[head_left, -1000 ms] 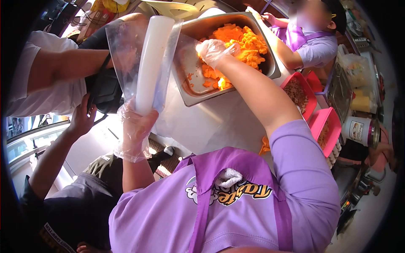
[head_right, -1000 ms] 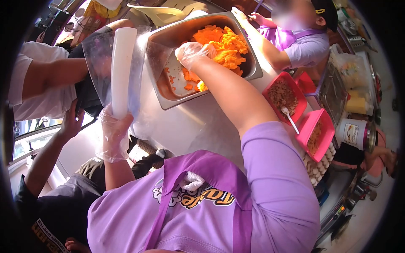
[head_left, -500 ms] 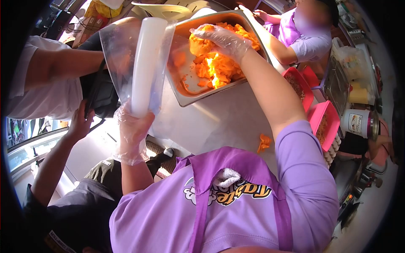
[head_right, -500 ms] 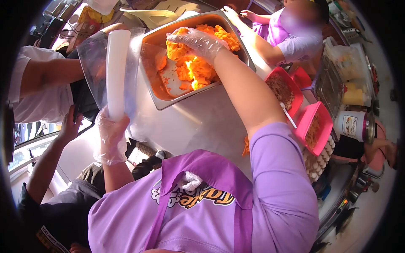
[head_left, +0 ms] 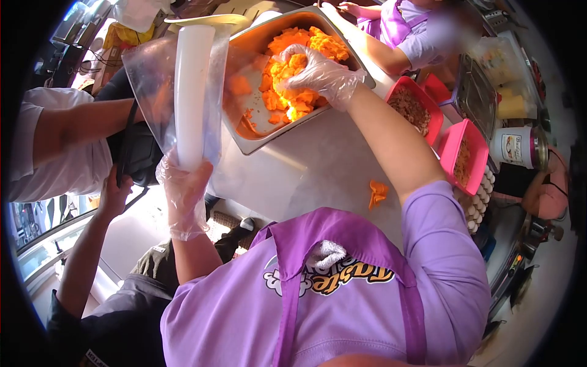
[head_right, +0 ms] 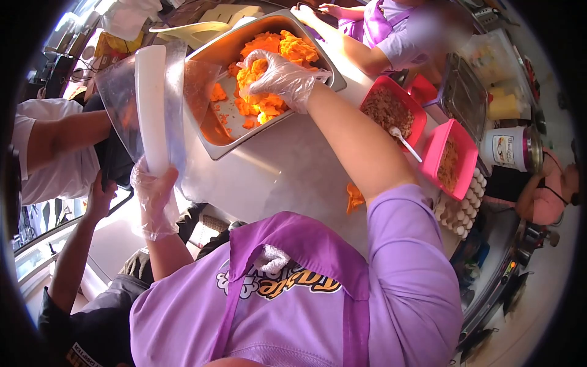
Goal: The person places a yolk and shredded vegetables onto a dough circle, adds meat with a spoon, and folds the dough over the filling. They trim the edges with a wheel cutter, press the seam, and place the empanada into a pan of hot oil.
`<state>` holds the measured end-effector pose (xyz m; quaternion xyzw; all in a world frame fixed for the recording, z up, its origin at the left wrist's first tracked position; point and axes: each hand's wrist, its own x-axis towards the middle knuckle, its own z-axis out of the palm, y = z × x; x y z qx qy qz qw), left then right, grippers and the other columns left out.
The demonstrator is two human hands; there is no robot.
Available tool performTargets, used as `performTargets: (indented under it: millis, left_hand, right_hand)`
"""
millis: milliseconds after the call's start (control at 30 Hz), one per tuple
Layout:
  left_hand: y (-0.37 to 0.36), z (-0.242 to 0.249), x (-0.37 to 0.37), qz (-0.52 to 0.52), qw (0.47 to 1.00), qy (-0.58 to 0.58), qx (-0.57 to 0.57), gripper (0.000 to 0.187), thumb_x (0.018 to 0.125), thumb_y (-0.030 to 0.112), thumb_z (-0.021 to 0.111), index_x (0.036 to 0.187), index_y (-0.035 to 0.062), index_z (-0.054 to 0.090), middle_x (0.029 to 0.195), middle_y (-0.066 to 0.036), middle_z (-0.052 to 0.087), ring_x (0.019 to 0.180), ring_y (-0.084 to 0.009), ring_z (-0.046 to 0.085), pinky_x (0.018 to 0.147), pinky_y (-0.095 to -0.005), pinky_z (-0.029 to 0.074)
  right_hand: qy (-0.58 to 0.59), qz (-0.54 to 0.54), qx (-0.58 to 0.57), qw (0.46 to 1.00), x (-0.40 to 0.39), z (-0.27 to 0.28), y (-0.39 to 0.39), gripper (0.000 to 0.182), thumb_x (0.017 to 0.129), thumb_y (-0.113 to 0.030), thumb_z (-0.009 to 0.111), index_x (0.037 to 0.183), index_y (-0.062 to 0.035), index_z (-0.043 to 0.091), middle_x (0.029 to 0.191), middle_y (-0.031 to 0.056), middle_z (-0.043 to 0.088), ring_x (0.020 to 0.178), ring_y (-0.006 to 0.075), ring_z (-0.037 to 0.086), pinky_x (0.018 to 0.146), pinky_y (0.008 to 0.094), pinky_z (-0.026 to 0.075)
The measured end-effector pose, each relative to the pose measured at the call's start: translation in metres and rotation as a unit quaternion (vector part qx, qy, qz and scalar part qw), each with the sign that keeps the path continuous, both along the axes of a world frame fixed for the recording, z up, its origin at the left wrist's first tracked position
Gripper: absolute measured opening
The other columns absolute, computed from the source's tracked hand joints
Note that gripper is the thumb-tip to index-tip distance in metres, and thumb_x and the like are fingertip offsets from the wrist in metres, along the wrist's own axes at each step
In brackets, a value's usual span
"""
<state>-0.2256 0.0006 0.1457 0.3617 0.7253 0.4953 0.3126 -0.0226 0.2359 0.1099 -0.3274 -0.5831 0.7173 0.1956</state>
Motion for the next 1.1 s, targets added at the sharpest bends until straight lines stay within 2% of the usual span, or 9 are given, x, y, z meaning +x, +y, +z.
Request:
performTargets:
  millis: [233,467,600,700,800,867,933,1000,1100]
  left_hand:
    - [-0.006,0.003,-0.005,0.001,0.999,-0.029,0.024,0.032,0.073,-0.003,0.060,0.105,-0.0026,0.063,0.087,0.000,0.063,0.077,-0.0071,0.057,0.070,-0.0211,0.044]
    - [-0.014,0.000,-0.013,0.008,1.000,-0.009,-0.002,0.033,0.073,-0.002,0.060,0.106,-0.0014,0.062,0.088,0.000,0.063,0.077,-0.0068,0.057,0.070,-0.0207,0.044]
    - [-0.014,0.002,-0.012,0.009,1.000,-0.015,0.006,0.033,0.073,-0.001,0.060,0.106,-0.0010,0.062,0.088,0.000,0.063,0.077,-0.0067,0.056,0.069,-0.0208,0.044]
    - [-0.015,0.001,-0.012,0.010,0.999,-0.031,0.015,0.033,0.073,-0.002,0.060,0.105,-0.0014,0.062,0.088,0.001,0.063,0.077,-0.0063,0.056,0.069,-0.0209,0.044]
    - [-0.014,0.002,-0.012,0.012,0.999,-0.043,0.010,0.033,0.072,-0.002,0.060,0.105,-0.0016,0.062,0.088,0.001,0.062,0.077,-0.0060,0.055,0.069,-0.0212,0.044]
    - [-0.014,-0.002,-0.015,0.001,0.998,-0.039,0.039,0.034,0.072,-0.003,0.060,0.106,-0.0017,0.062,0.087,0.001,0.062,0.074,-0.0061,0.055,0.068,-0.0217,0.044]
    - [-0.014,-0.001,-0.016,0.005,1.000,-0.017,0.017,0.034,0.072,-0.003,0.060,0.106,-0.0015,0.062,0.087,0.001,0.062,0.074,-0.0063,0.055,0.068,-0.0217,0.044]
    - [-0.013,-0.001,-0.016,0.008,1.000,0.002,-0.008,0.035,0.072,-0.003,0.059,0.106,-0.0014,0.062,0.087,0.001,0.062,0.074,-0.0065,0.056,0.068,-0.0218,0.045]
    - [-0.007,-0.009,-0.010,0.001,1.000,-0.018,-0.005,0.035,0.072,-0.003,0.059,0.107,-0.0012,0.062,0.092,-0.001,0.064,0.082,-0.0084,0.059,0.075,-0.0209,0.045]
  right_hand:
    - [0.049,-0.017,-0.003,0.999,-0.021,-0.020,0.002,0.034,0.067,0.012,0.065,0.090,-0.0110,0.054,0.101,0.0063,0.056,0.086,0.0139,0.056,0.073,0.0264,0.049]
    - [0.023,-0.036,0.111,0.993,-0.031,-0.036,0.007,0.035,0.078,0.015,0.052,0.102,-0.0093,0.060,0.116,0.0098,0.061,0.118,0.0210,0.053,0.100,0.0279,0.041]
    - [-0.082,-0.004,0.405,0.911,-0.026,-0.028,0.014,0.023,0.087,-0.005,0.053,0.104,-0.0130,0.066,0.107,0.0089,0.063,0.106,0.0243,0.059,0.092,0.0322,0.045]
    - [-0.310,-0.013,0.660,0.684,-0.017,-0.070,0.044,0.024,0.092,-0.021,0.049,0.110,-0.0230,0.065,0.116,0.0052,0.061,0.107,0.0225,0.058,0.090,0.0362,0.046]
    - [-0.309,0.023,0.701,0.643,0.003,-0.021,0.037,0.034,0.085,-0.005,0.053,0.114,-0.0211,0.064,0.114,0.0101,0.060,0.107,0.0249,0.058,0.089,0.0353,0.048]
    - [-0.278,0.035,0.641,0.715,0.013,-0.006,0.035,0.034,0.083,-0.001,0.059,0.113,-0.0162,0.063,0.115,0.0093,0.060,0.105,0.0240,0.059,0.087,0.0326,0.049]
    - [0.064,-0.073,0.291,0.952,0.021,0.001,0.022,0.029,0.085,0.001,0.061,0.111,-0.0106,0.062,0.113,0.0066,0.059,0.102,0.0204,0.059,0.087,0.0297,0.048]
    - [0.010,-0.085,0.200,0.976,0.047,0.014,0.007,0.020,0.092,-0.010,0.060,0.111,-0.0072,0.060,0.113,0.0044,0.059,0.103,0.0181,0.057,0.089,0.0286,0.048]
    - [0.238,0.027,-0.149,0.959,0.101,-0.007,-0.008,0.043,0.082,-0.030,0.074,0.116,-0.0096,0.057,0.119,0.0102,0.057,0.111,0.0298,0.055,0.095,0.0386,0.047]
